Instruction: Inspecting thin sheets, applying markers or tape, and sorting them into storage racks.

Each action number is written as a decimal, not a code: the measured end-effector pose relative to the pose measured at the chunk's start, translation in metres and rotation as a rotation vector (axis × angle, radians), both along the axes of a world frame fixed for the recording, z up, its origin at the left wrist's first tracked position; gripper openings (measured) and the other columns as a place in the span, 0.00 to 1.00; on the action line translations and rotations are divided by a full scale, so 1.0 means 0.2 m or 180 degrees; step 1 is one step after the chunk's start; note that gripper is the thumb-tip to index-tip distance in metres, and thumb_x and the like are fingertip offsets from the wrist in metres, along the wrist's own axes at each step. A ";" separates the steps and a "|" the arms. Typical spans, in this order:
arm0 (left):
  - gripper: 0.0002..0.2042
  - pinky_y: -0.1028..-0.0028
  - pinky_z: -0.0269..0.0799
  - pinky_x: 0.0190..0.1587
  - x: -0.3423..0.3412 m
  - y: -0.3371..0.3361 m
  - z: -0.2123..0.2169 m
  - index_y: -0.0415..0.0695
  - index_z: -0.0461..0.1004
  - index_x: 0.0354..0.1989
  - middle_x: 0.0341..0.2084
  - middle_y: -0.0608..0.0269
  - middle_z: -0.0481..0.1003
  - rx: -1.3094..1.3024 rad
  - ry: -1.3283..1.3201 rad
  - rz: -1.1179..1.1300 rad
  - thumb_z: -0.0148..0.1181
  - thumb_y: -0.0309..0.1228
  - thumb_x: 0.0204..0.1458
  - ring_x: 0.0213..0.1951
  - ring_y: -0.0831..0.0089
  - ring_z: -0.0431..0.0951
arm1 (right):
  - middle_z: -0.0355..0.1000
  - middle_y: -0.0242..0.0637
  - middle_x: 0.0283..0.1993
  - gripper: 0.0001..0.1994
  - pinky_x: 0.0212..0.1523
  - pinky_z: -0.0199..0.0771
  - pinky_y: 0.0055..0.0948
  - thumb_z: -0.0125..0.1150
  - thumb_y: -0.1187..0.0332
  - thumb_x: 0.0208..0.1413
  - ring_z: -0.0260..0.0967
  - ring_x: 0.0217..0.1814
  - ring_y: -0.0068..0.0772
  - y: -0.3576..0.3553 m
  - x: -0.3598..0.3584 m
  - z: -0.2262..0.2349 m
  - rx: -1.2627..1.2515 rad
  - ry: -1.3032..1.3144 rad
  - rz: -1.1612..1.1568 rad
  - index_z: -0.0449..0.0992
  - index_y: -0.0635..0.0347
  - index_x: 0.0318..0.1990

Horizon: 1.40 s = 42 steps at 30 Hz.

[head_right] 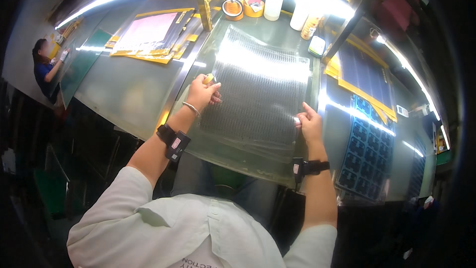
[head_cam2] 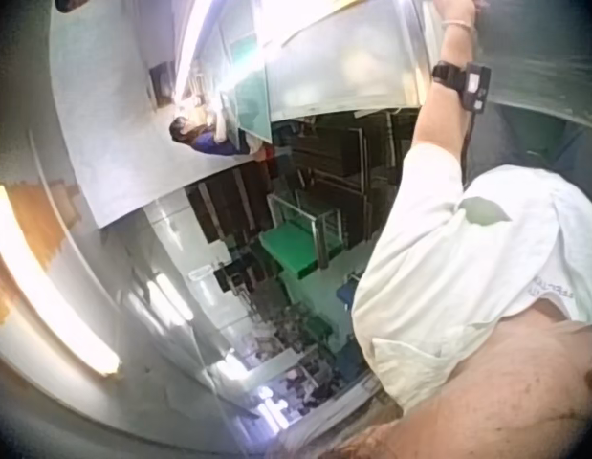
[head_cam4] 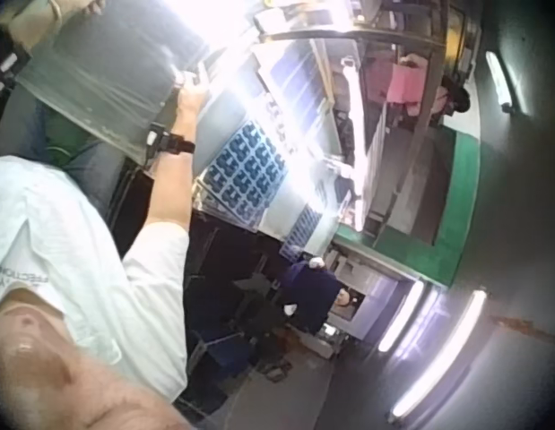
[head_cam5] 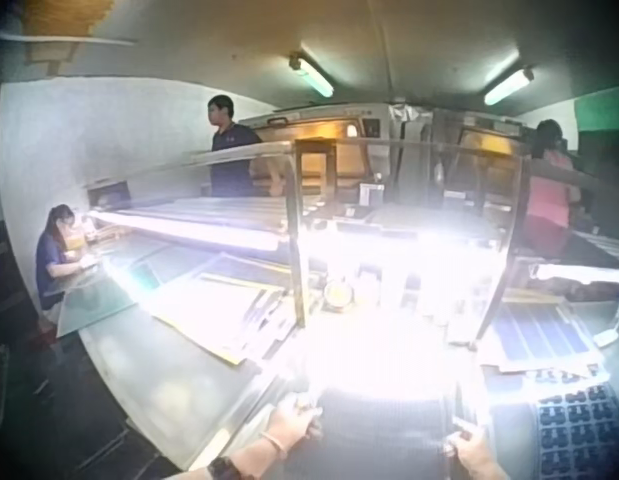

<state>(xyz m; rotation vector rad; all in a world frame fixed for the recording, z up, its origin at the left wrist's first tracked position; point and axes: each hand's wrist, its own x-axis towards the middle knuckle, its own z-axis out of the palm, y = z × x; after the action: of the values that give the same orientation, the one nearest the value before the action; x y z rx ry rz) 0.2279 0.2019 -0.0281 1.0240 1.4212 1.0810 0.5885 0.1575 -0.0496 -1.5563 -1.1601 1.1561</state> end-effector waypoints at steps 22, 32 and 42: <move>0.26 0.73 0.78 0.20 0.11 -0.04 -0.05 0.34 0.65 0.50 0.25 0.56 0.73 0.0208 0.1165 0.0788 0.70 0.30 0.45 0.21 0.69 0.79 | 0.52 0.47 0.70 0.23 0.69 0.40 0.58 0.57 0.63 0.57 0.43 0.73 0.58 -0.61 -0.43 0.12 0.1139 -0.3511 0.0865 0.67 0.47 0.62; 0.16 0.73 0.73 0.35 -0.25 -0.35 0.13 0.46 0.72 0.45 0.29 0.69 0.76 0.0043 0.0328 -0.0425 0.51 0.46 0.61 0.34 0.73 0.79 | 0.47 0.46 0.73 0.23 0.70 0.35 0.58 0.57 0.64 0.57 0.38 0.75 0.57 -0.63 -0.41 0.11 0.1125 -0.3287 0.0758 0.69 0.47 0.61; 0.13 0.77 0.66 0.49 -0.07 -0.99 0.17 0.40 0.73 0.44 0.48 0.62 0.67 0.0290 -0.1424 -0.1685 0.51 0.38 0.62 0.45 0.77 0.70 | 0.72 0.33 0.43 0.15 0.47 0.66 0.24 0.45 0.62 0.67 0.67 0.48 0.24 -0.76 -0.75 0.40 -0.0094 0.0889 0.1053 0.75 0.63 0.45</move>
<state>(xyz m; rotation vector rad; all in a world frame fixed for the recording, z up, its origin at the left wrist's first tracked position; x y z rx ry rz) 0.2146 0.0032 0.0063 1.0609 0.6923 0.9069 0.4394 0.0050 0.0306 -1.2019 -1.2411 1.5588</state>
